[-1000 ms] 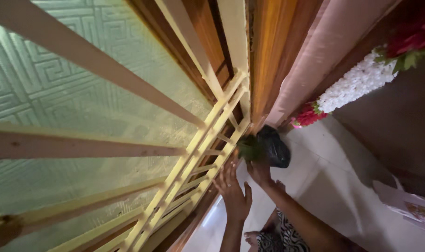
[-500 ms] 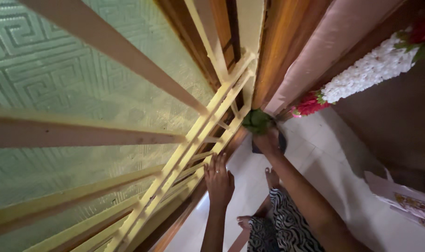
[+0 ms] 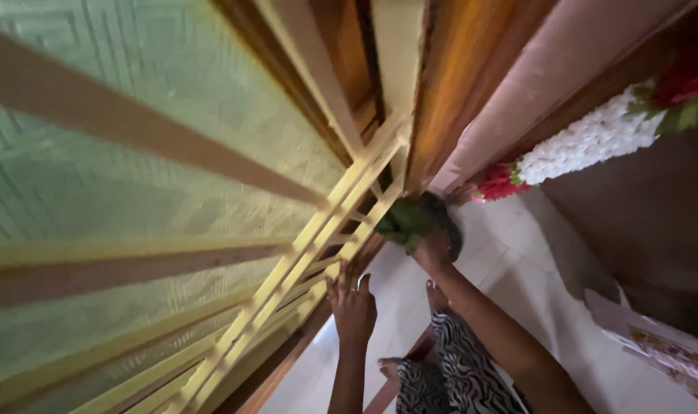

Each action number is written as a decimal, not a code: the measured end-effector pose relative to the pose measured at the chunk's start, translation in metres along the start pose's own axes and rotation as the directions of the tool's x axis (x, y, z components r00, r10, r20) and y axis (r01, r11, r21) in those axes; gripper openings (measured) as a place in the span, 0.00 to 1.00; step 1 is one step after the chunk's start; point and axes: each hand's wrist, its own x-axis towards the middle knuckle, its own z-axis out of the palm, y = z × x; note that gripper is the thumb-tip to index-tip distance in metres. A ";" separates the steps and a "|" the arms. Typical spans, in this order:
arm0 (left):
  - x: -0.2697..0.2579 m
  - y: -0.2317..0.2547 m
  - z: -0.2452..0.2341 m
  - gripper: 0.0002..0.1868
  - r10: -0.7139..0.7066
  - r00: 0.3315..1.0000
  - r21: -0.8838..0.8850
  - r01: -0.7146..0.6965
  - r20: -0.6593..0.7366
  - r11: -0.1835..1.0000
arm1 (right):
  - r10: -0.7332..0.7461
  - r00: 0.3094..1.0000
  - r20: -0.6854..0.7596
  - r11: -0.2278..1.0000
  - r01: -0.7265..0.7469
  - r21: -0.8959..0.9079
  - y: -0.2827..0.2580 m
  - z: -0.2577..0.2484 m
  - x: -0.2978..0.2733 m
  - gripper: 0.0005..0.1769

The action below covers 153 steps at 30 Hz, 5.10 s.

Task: The person cleans a wooden window frame with metal grilles using a spray bottle and a green cloth. They spray the frame and wipe it thoroughly, focusing on the vertical and horizontal bars as well as the decorative elements.

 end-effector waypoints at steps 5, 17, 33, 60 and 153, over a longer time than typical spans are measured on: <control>0.003 0.001 0.007 0.18 -0.031 0.999 0.009 0.031 0.005 0.999 | 0.072 0.987 0.147 0.995 -0.062 -0.072 0.047 -0.007 0.013 0.19; 0.006 0.007 0.042 0.13 -0.069 0.979 0.092 0.088 -0.193 0.992 | 0.147 0.973 0.179 0.989 -0.148 -0.010 0.005 -0.005 0.007 0.20; 0.012 0.024 0.026 0.10 -0.160 0.967 0.093 0.181 -0.197 0.979 | 0.232 0.831 0.506 0.969 -0.154 -0.192 0.039 -0.026 0.019 0.17; -0.018 0.051 -0.017 0.11 -0.255 0.950 -0.321 0.188 -0.180 0.928 | 0.205 0.944 0.259 0.960 -0.246 0.136 -0.063 -0.008 -0.023 0.12; -0.291 0.008 0.027 0.09 -0.940 0.306 -0.944 0.326 0.153 -0.047 | 0.051 0.982 -0.184 0.943 0.014 0.333 -0.069 0.038 -0.030 0.25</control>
